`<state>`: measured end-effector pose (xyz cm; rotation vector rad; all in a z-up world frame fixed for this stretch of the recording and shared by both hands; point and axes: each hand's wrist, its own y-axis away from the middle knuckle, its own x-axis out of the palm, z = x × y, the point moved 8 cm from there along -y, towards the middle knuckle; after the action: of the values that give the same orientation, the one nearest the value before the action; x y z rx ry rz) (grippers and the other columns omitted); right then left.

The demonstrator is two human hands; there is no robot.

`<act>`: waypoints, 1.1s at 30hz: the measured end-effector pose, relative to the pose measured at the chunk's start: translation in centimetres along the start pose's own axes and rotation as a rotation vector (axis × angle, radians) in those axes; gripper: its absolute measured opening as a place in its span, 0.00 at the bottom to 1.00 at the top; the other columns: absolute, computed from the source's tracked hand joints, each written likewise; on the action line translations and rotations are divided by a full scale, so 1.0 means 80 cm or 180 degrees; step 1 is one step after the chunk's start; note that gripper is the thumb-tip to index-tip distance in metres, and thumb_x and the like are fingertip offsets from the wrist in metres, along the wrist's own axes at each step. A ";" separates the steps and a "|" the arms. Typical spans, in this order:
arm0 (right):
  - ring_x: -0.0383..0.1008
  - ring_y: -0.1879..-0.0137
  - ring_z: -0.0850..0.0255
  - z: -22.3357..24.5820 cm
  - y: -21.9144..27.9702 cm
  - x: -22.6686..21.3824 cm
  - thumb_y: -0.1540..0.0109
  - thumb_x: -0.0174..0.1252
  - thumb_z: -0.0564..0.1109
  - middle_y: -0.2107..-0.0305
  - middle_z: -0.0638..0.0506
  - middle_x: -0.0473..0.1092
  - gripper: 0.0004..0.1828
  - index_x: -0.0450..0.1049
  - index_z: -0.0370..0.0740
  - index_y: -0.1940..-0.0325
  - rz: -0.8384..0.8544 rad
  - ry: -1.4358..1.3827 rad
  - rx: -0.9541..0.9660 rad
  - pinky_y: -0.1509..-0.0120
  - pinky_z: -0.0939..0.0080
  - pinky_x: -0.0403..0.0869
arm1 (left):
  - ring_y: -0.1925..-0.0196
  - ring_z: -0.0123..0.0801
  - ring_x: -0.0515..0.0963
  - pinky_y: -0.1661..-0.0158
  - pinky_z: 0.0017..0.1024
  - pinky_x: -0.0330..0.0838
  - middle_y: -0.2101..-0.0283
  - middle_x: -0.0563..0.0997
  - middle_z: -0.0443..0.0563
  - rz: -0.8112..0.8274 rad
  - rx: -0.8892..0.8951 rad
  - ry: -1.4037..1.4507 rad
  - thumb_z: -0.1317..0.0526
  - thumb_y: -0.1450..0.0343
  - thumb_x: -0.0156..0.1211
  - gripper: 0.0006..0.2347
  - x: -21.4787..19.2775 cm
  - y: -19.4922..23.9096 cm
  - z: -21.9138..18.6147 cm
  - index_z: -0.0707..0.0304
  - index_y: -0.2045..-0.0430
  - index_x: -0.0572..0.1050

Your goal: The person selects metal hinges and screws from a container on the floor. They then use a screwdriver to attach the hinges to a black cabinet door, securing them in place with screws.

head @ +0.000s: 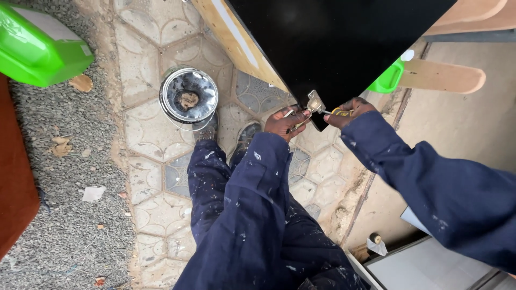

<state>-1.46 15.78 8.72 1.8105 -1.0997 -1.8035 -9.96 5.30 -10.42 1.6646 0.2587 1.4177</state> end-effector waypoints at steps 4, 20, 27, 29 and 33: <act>0.79 0.51 0.49 -0.050 -0.036 0.020 0.45 0.72 0.57 0.59 0.43 0.75 0.31 0.70 0.41 0.45 -0.0016 -0.0422 -0.0034 0.49 0.59 0.77 | 0.48 0.60 0.82 0.44 0.52 0.76 0.54 0.83 0.70 -0.0005 -0.0031 -0.0162 0.70 0.38 0.79 0.23 0.003 0.007 -0.005 0.78 0.52 0.74; 0.76 0.40 0.43 -0.045 -0.071 0.037 0.39 0.59 0.67 0.50 0.37 0.78 0.34 0.76 0.44 0.37 0.0511 0.0739 0.0119 0.37 0.46 0.74 | 0.55 0.54 0.86 0.48 0.48 0.79 0.57 0.84 0.68 -0.0071 -0.0020 -0.0017 0.68 0.40 0.82 0.25 -0.013 -0.023 0.024 0.77 0.52 0.74; 0.80 0.45 0.48 -0.040 -0.054 0.071 0.42 0.64 0.63 0.48 0.45 0.72 0.36 0.63 0.55 0.32 -0.0154 0.2280 -0.1055 0.45 0.46 0.79 | 0.45 0.59 0.80 0.42 0.55 0.74 0.46 0.78 0.70 0.0007 -0.0165 0.0467 0.57 0.28 0.71 0.23 -0.044 -0.042 0.045 0.73 0.42 0.72; 0.74 0.58 0.52 -0.015 -0.030 0.067 0.40 0.64 0.59 0.61 0.46 0.67 0.27 0.65 0.49 0.42 -0.1022 0.2677 -0.1858 0.55 0.53 0.73 | 0.46 0.56 0.81 0.42 0.55 0.76 0.47 0.80 0.67 0.0165 0.0088 0.0380 0.53 0.25 0.68 0.20 -0.061 -0.067 0.054 0.67 0.44 0.76; 0.64 0.77 0.57 0.017 0.018 0.054 0.37 0.65 0.53 0.79 0.46 0.60 0.17 0.68 0.39 0.58 -0.2428 0.3194 -0.3013 0.71 0.63 0.64 | 0.38 0.68 0.72 0.39 0.63 0.74 0.38 0.69 0.76 0.0266 0.0140 0.0430 0.59 0.26 0.68 0.24 -0.052 -0.049 0.045 0.74 0.38 0.68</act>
<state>-3.63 12.07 6.71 2.0584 0.7689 -1.0018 -6.65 3.01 -15.86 1.6335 0.3013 1.6002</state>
